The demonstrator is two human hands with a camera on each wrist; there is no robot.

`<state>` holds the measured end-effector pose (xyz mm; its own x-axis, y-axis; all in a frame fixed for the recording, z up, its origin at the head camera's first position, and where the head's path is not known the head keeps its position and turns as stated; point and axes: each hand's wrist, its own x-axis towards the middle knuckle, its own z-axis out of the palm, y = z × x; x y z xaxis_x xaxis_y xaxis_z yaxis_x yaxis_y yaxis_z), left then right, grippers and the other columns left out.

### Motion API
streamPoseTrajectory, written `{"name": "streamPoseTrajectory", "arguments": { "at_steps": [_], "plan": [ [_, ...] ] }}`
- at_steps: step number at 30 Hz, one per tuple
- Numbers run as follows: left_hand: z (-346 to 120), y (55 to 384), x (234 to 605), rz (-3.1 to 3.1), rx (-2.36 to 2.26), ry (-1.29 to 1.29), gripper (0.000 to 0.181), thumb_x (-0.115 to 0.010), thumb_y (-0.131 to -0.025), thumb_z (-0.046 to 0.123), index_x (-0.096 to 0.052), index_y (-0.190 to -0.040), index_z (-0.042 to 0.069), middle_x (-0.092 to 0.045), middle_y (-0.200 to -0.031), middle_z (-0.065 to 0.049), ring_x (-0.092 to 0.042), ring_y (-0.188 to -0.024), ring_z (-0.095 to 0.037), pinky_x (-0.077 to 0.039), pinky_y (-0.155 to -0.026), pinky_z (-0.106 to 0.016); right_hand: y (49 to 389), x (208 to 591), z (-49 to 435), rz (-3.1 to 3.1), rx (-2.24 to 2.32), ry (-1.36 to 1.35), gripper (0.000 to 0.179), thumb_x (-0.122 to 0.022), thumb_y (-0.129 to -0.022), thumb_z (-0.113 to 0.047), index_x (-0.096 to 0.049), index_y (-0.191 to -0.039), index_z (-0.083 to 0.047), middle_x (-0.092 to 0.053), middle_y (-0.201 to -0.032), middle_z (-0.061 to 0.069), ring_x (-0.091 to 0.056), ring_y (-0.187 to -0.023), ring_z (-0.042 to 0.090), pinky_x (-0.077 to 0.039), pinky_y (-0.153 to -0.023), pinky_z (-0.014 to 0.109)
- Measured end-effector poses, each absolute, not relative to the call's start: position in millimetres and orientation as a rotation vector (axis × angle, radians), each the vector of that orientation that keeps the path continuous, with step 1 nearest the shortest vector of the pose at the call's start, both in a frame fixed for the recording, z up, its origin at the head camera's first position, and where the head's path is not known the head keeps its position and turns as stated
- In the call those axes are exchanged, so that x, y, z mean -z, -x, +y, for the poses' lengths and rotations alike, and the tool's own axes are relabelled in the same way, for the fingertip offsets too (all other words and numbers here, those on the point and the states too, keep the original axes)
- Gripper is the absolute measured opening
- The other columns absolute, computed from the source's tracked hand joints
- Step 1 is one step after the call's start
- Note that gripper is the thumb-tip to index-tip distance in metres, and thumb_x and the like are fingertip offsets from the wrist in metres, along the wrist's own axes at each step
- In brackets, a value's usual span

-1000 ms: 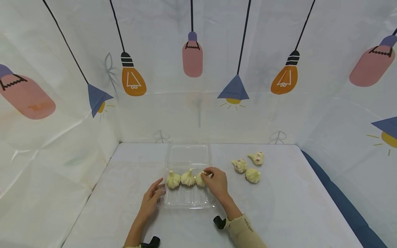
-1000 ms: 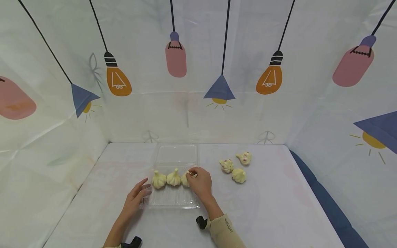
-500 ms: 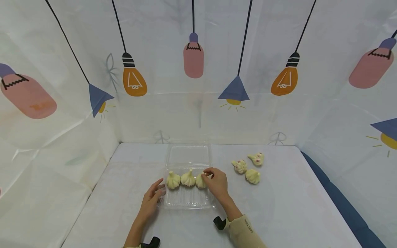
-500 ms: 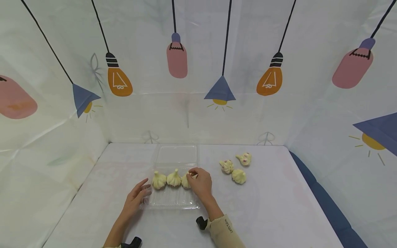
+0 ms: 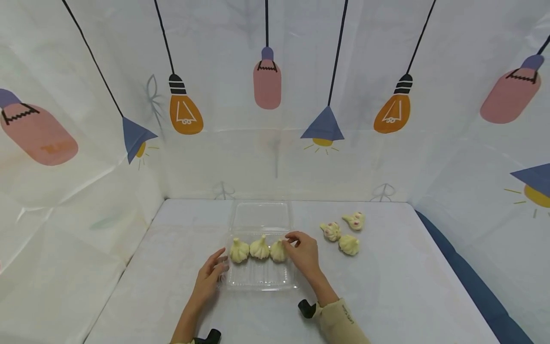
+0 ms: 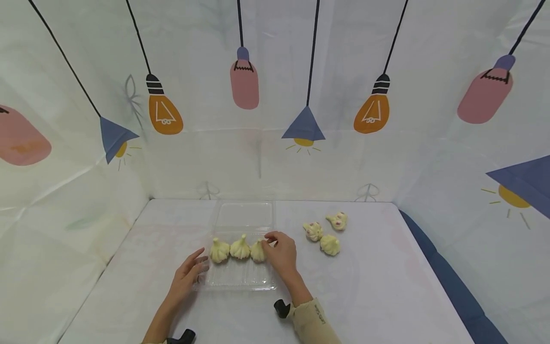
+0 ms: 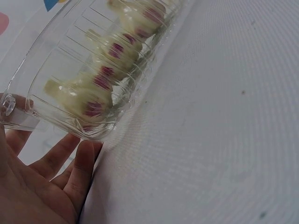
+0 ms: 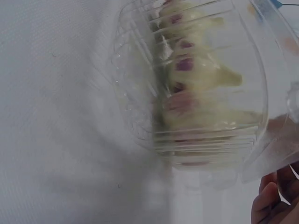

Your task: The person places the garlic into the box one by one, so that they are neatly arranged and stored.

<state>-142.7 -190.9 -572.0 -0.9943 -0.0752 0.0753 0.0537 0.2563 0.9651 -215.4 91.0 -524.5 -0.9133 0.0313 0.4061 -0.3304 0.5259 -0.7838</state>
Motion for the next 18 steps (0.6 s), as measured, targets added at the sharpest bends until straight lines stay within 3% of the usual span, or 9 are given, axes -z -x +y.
{"name": "streamPoseTrajectory", "arguments": {
  "at_steps": [5,18],
  "plan": [
    [-190.9,141.8,573.3,-2.379,1.827,0.023,0.041,-0.049,-0.102,0.009,-0.047,-0.142,0.007,-0.058,-0.124,-0.025,-0.063,-0.102,-0.034,-0.050,-0.076,-0.033,215.0,521.5,99.5,-2.401,-1.312,-0.228,0.011,-0.081,-0.076,-0.008,-0.075,-0.086,-0.009,-0.067,-0.072,-0.005,-0.053,-0.061,0.010,-0.044,-0.057,0.027],
    [-190.4,142.2,571.1,-2.377,1.819,0.015,0.042,-0.050,-0.100,0.007,-0.047,-0.142,0.006,-0.059,-0.124,-0.024,-0.061,-0.103,-0.033,-0.049,-0.074,-0.032,214.7,516.5,131.8,-2.409,-1.333,-0.126,0.008,-0.078,-0.081,-0.012,-0.075,-0.088,-0.009,-0.067,-0.074,-0.004,-0.054,-0.061,0.012,-0.044,-0.056,0.028]
  ]
}}
